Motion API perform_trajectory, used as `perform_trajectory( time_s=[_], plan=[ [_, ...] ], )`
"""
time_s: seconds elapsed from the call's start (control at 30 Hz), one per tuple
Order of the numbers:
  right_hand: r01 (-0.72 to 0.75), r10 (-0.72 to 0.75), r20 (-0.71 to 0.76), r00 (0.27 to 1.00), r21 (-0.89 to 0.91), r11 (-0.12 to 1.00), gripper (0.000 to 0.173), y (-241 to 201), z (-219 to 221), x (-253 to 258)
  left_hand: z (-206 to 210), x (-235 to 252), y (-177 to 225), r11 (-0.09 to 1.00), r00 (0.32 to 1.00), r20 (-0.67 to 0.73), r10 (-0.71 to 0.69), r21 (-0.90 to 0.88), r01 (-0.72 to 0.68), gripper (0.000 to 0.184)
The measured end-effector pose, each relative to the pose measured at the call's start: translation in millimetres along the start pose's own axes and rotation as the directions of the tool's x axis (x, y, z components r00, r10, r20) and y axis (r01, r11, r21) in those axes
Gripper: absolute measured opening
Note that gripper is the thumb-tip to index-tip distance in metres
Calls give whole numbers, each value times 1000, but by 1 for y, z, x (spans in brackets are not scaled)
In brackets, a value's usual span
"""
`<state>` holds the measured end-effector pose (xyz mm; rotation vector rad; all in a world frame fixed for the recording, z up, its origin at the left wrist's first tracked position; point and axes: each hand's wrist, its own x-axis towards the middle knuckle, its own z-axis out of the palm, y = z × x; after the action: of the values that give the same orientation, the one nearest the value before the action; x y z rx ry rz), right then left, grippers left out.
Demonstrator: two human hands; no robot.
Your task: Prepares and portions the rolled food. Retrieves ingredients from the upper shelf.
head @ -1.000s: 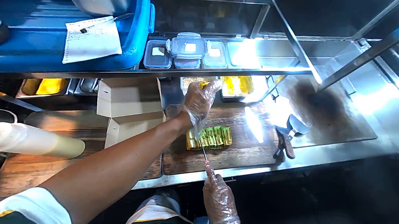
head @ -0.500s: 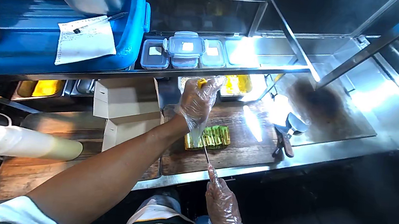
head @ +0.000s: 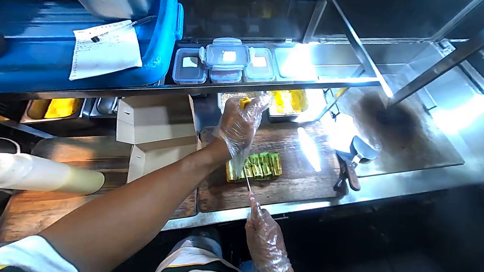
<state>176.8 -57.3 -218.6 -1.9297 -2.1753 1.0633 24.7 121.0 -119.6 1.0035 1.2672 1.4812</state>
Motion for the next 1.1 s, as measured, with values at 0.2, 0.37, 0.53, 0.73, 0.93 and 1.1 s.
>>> perform_trajectory(
  time_s=[0.2, 0.37, 0.53, 0.73, 0.93, 1.1],
  plan=[
    [-59, 63, 123, 990, -32, 998, 56, -5, -2, 2, 1, 10, -30, 996, 998, -16, 63, 61, -62, 33],
    [-73, 82, 120, 989, -79, 994, 57, -3, 1, -10, -7, 14, -46, 997, 997, -38, 60, 59, -58, 35],
    [-79, 88, 141, 986, -62, 995, 60, -14, 20, 41, 0, 4, -42, 982, 993, -15, 119, 146, -116, 29],
    [-39, 41, 54, 998, -31, 999, 58, 14, 41, -15, -14, 9, -45, 999, 999, -34, 32, 44, -30, 34],
    [-25, 28, 48, 998, -52, 998, 62, 10, 59, 29, -16, 3, -44, 985, 991, 10, 135, 105, -136, 32],
    [0, 0, 38, 999, -3, 1000, 59, 84, 42, -112, -23, 6, -46, 993, 993, 17, 116, 15, -116, 30]
  ],
)
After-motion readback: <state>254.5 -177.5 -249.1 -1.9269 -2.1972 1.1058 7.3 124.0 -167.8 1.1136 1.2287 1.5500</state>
